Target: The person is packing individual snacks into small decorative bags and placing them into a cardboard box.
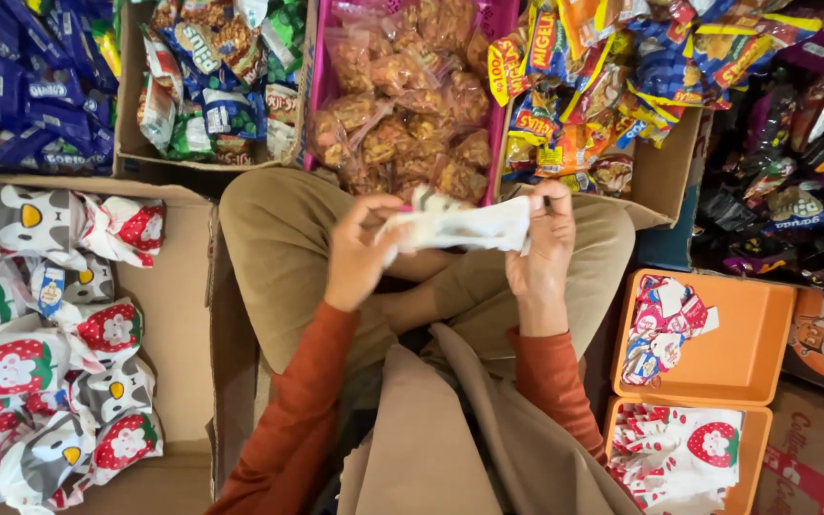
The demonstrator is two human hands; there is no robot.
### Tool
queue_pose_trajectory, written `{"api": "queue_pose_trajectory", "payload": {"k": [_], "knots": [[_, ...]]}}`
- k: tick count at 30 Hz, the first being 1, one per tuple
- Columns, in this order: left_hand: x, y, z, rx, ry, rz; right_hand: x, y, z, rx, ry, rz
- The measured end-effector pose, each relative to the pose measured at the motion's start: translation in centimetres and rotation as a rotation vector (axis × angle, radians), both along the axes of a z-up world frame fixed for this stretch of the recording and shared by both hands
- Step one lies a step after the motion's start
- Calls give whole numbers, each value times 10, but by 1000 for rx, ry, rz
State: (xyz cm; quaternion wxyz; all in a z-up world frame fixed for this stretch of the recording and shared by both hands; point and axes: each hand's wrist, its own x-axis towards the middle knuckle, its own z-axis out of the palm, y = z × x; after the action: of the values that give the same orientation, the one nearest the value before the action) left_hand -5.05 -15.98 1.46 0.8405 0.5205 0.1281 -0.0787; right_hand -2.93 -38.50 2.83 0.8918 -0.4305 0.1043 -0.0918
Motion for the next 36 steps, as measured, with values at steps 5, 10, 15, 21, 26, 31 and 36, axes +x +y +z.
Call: {"api": "queue_pose_trajectory", "payload": {"k": [5,10,15,21,26,31,36], "knots": [[6,67,-47,177,194,165,9,-9,11,-97,-65,-70],[-9,27,51,554,-129,286,11,-17,-7,-302,-87,-53],[-14,-34,65,895,-592,136,3,12,-17,-347,-105,-21],[-6,-37,39,1314,-547,-85,-6,6,-19,-439,-36,73],[-2,-19,65,1333,-353,-267,8,-2,-41,-916,98,319],[-2,-14,40,1469,-287,-347,5,15,35,-1514,-198,108],[5,-22,51,1372,-234,-441,-4,47,48,-1710,-480,157]]}}
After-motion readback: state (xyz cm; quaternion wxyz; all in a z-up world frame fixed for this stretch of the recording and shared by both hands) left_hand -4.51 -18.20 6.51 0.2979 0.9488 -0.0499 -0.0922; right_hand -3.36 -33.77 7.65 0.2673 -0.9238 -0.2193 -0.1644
